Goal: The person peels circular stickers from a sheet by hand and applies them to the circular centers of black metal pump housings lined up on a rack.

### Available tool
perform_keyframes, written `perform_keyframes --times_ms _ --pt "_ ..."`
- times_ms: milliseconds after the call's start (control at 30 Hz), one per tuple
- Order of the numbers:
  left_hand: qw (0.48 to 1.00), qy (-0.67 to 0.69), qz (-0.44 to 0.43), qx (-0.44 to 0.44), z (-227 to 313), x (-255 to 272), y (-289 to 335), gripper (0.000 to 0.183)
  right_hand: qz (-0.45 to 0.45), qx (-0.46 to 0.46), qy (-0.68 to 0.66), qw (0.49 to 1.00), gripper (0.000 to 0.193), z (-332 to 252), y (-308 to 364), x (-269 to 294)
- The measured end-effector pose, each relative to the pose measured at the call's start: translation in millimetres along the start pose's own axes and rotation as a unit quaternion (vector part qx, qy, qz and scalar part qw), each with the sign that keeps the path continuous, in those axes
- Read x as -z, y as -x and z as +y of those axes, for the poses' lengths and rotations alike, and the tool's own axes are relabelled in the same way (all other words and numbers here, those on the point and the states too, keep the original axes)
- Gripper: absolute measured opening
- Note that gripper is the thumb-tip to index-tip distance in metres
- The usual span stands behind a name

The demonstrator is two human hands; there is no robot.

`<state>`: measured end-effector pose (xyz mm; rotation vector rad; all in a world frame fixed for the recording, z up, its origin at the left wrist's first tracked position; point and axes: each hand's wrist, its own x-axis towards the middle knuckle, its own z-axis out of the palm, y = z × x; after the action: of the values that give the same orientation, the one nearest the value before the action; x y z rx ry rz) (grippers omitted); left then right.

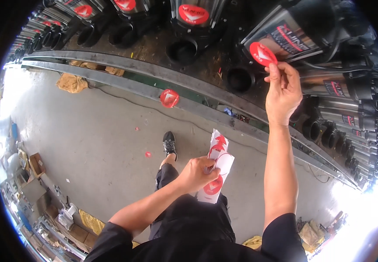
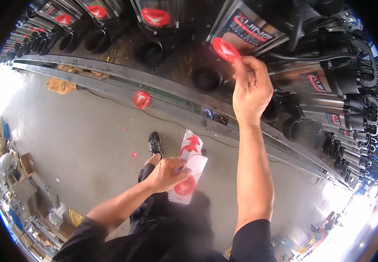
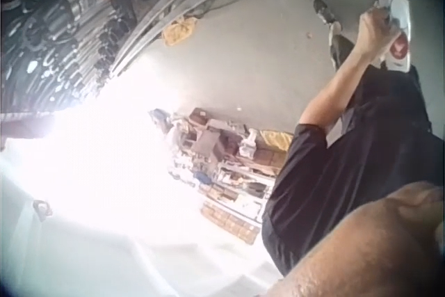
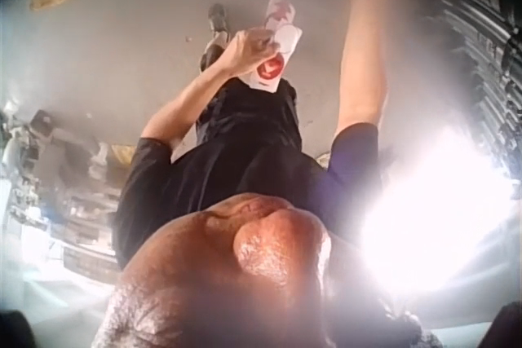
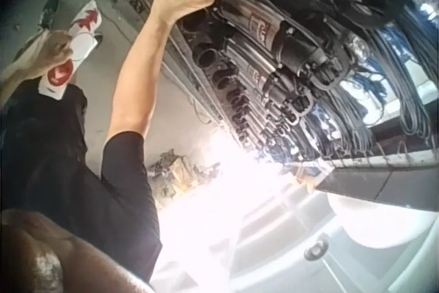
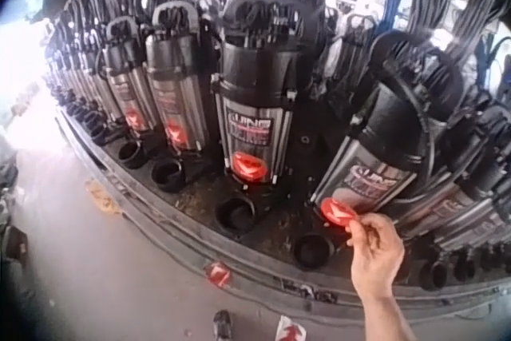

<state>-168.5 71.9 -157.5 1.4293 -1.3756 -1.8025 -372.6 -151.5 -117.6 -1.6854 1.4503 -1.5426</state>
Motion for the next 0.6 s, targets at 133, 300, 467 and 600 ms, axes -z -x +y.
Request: perform_keyframes --times_ms 133,300,467,600 --pt "1.000 -0.002 -0.011 0.015 -10.3 11.6 -3.8 0.025 0.010 0.006 0.038 0.999 0.013 1.1 -1.0 -2.6" --pt "1.000 0.011 -0.008 0.002 -25.0 12.6 -2.8 0.029 0.016 0.021 0.045 0.999 0.015 0.5 -0.7 -5.1" --pt "1.000 -0.006 -0.010 -0.021 -29.1 11.2 -0.9 0.029 0.021 0.016 0.054 0.998 0.014 1.0 0.6 -7.6" --pt "1.000 -0.001 -0.013 -0.027 -31.6 6.0 1.0 0.030 0.026 0.024 0.043 0.998 0.014 4.2 2.4 -8.5"
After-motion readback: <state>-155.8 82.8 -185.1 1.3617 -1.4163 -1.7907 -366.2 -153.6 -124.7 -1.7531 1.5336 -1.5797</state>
